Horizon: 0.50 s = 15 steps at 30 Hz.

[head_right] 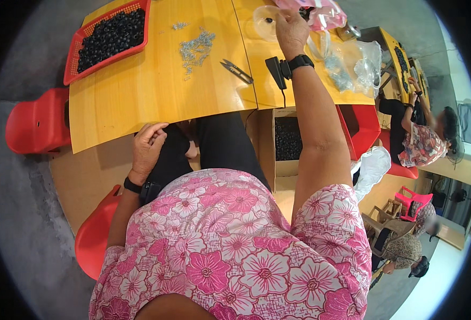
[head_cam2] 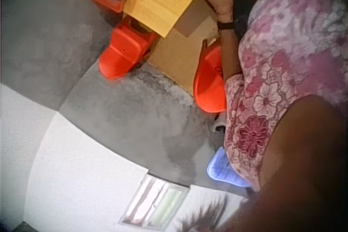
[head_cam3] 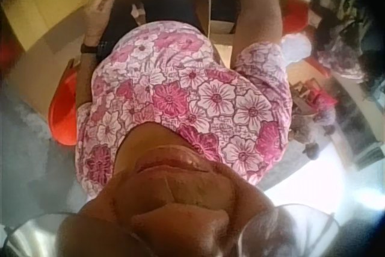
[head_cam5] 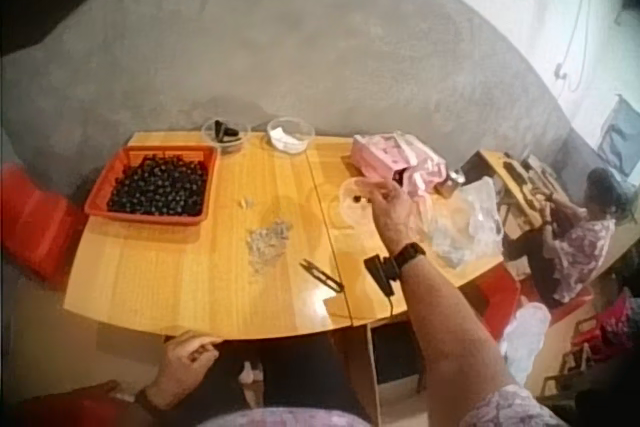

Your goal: Assembling small black plastic components by hand at a workshop table.

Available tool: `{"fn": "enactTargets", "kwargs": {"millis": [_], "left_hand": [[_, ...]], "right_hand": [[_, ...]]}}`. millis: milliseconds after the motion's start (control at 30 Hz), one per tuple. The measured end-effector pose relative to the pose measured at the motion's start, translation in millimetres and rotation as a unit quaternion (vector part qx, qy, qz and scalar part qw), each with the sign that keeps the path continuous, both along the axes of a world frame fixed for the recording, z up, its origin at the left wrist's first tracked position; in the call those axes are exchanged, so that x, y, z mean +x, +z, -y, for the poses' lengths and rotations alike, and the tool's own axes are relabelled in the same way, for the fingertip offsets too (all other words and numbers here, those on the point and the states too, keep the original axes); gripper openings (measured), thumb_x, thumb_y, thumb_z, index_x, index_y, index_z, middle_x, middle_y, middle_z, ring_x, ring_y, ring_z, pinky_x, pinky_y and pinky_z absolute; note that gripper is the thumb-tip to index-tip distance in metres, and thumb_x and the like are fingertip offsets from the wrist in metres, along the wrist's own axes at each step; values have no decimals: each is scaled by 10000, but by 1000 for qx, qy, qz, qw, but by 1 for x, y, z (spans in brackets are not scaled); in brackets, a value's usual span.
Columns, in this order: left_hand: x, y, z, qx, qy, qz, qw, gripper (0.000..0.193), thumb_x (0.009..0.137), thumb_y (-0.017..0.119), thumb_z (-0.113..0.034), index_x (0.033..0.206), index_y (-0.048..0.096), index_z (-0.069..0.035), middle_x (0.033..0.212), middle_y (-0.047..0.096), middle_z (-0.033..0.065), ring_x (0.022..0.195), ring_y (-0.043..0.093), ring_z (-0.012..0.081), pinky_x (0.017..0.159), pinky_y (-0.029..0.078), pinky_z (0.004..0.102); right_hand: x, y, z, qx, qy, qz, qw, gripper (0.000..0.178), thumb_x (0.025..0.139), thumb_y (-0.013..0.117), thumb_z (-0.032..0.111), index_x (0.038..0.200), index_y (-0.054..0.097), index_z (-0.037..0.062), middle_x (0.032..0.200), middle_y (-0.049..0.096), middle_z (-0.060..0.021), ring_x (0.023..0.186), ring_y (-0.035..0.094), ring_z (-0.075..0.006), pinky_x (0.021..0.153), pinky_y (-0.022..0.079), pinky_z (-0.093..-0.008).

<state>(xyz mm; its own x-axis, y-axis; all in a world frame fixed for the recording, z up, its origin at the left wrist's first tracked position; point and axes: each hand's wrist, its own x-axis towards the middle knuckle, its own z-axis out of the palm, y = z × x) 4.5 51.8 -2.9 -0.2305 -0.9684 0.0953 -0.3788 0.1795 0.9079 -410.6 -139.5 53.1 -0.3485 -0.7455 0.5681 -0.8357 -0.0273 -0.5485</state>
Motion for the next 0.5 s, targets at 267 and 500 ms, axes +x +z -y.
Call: {"fn": "enactTargets", "kwargs": {"millis": [267,500], "left_hand": [[6,-5,4,21,-8,-44,999,228,776,656,13,1000,671,-29,793,596,49,683,580,112,634,478,219],[11,-7,1,13,-20,-57,998,229,773,641,30,997,665,-17,783,590,45,679,567,110,627,467,226]], "right_hand": [[68,-12,-47,282,208,147,925,208,858,657,185,959,688,6,713,621,-3,581,534,-69,524,443,-211],[87,-34,-98,241,215,-102,941,307,734,732,212,990,665,57,821,614,-109,740,614,-262,669,492,-339]]}}
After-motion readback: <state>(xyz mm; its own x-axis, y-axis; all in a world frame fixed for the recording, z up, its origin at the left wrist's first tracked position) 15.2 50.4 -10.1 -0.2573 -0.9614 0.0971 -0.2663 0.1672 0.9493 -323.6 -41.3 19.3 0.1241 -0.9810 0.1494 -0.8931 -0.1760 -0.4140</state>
